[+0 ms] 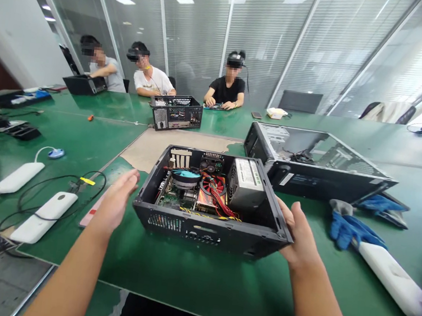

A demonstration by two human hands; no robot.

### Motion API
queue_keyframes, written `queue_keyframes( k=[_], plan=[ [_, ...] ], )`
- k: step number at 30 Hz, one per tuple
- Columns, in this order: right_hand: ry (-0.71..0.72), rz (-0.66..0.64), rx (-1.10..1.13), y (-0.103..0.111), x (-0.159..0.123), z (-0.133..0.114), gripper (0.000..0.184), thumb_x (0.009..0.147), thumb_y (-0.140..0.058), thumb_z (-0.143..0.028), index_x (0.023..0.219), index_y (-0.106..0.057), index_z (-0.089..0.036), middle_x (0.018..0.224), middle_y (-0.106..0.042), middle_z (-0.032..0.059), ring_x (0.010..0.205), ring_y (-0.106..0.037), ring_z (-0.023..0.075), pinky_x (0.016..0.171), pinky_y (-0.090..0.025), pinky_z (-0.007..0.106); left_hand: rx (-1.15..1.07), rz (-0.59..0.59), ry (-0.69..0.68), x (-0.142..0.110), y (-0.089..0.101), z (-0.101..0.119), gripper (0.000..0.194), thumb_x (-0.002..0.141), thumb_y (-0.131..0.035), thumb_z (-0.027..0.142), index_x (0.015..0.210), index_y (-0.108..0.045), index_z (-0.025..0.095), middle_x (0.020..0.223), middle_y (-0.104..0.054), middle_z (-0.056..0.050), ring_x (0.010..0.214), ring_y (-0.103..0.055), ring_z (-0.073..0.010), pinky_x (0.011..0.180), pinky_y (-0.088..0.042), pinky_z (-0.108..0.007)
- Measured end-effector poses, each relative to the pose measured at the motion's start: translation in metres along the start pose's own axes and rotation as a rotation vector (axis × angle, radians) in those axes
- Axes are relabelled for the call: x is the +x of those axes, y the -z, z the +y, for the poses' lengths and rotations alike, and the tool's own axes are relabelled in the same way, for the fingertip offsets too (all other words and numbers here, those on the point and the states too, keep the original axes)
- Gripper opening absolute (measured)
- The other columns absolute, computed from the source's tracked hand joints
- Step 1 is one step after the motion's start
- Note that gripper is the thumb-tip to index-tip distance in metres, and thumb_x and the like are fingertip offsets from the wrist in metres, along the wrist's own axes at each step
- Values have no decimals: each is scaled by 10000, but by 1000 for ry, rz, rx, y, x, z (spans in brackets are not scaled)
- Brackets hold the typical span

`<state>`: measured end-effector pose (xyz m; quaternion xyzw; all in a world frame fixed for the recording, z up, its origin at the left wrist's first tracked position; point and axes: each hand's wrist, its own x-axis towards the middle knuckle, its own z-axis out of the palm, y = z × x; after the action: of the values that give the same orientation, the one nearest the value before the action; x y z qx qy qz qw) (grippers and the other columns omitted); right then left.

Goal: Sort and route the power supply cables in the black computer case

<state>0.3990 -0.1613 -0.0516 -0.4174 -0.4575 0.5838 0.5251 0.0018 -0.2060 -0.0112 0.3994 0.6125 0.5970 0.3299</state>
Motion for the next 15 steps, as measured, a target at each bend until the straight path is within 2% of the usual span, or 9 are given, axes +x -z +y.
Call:
queue_keyframes(
  k=[2,4,5,8,11,15],
  plan=[
    [11,-7,3,-6,6,-4,543,907,-420,-579,1311,-565,-246,1158,-705,81,1061,-668,316,901,-541,476,-195,-188,212,15,-3,-11,572,810,-604,550,1238,-596,170,1216,-660,-114,1164,-592,-300,1014,-462,-445],
    [33,-19,-28,-11,9,-5,544,866,-529,-473,1374,-501,-281,1209,-684,53,1062,-670,313,909,-542,470,-348,-315,332,17,-13,-19,551,802,-621,531,1200,-630,151,1095,-718,-114,1076,-647,-307,945,-515,-431],
    [48,-20,-39,-13,10,-4,573,851,-537,-446,1396,-477,-281,1223,-678,51,1057,-672,315,909,-543,472,-413,-336,351,15,-19,-21,555,809,-598,548,1190,-638,147,1044,-734,-112,1053,-658,-313,925,-527,-437],
    [65,-24,-44,-16,9,-1,665,812,-526,-385,1455,-397,-275,1265,-652,58,1080,-660,327,914,-541,491,-532,-374,284,8,-28,-26,543,816,-566,508,1242,-614,174,1019,-745,-91,1066,-656,-322,936,-521,-468],
    [88,-24,-40,-18,4,-1,716,790,-501,-380,1483,-351,-276,1312,-618,57,1116,-640,336,928,-530,511,-582,-404,227,5,-26,-31,566,787,-568,405,1308,-572,184,1092,-728,-81,1123,-627,-325,986,-491,-476],
    [115,-5,-115,-18,-2,-4,726,788,-506,-412,1486,-352,-286,1336,-597,41,1172,-605,336,977,-501,510,-581,-394,172,1,-21,-31,649,786,-537,377,1411,-473,210,1196,-688,-69,1186,-588,-319,1040,-449,-480]
  ],
)
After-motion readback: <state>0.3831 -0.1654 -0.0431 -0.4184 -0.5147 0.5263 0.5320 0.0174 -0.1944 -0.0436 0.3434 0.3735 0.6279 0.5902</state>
